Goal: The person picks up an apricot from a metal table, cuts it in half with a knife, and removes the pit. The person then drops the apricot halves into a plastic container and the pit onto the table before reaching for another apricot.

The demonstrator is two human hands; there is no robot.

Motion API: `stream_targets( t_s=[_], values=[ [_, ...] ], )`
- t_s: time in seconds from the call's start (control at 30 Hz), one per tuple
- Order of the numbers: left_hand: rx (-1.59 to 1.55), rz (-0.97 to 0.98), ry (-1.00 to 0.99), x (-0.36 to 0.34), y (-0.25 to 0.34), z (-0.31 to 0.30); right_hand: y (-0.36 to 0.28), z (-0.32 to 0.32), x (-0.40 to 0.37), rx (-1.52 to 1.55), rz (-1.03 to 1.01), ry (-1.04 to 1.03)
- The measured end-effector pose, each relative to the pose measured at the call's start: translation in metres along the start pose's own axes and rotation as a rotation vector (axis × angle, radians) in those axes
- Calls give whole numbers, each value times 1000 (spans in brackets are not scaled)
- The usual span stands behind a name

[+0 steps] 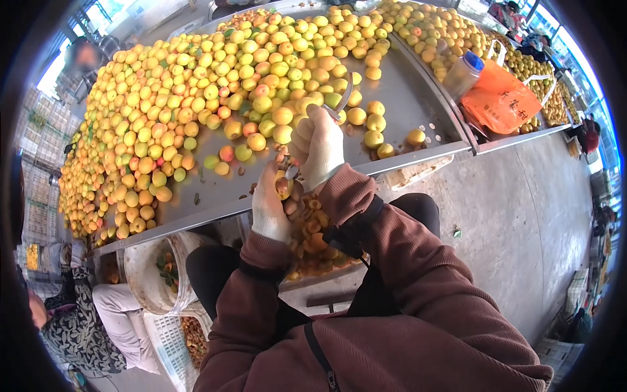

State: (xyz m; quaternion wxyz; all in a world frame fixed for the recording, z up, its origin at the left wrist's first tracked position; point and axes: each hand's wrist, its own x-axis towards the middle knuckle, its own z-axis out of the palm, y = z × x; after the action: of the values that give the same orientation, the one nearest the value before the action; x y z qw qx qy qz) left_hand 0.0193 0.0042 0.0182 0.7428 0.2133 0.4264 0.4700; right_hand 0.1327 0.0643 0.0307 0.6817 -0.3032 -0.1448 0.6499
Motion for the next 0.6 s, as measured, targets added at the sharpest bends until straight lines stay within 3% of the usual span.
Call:
stream_targets(
  t_s=[0.4,0.47,0.5,0.53,0.6],
  values=[
    [1,-34,89,12,5,-12,20,-11,17,155,117,55],
    [43,-21,1,20,-3,-28,19,-10,11,162,130,67],
    [226,72,216,31,-11,-27,21,-8,12,141,68,45],
    [349,445,80,46,-29,-44,17,-1,6,81,33,45],
    [348,691,49,65,-45,-51,14,20,-11,-61,-50,30]
  ],
)
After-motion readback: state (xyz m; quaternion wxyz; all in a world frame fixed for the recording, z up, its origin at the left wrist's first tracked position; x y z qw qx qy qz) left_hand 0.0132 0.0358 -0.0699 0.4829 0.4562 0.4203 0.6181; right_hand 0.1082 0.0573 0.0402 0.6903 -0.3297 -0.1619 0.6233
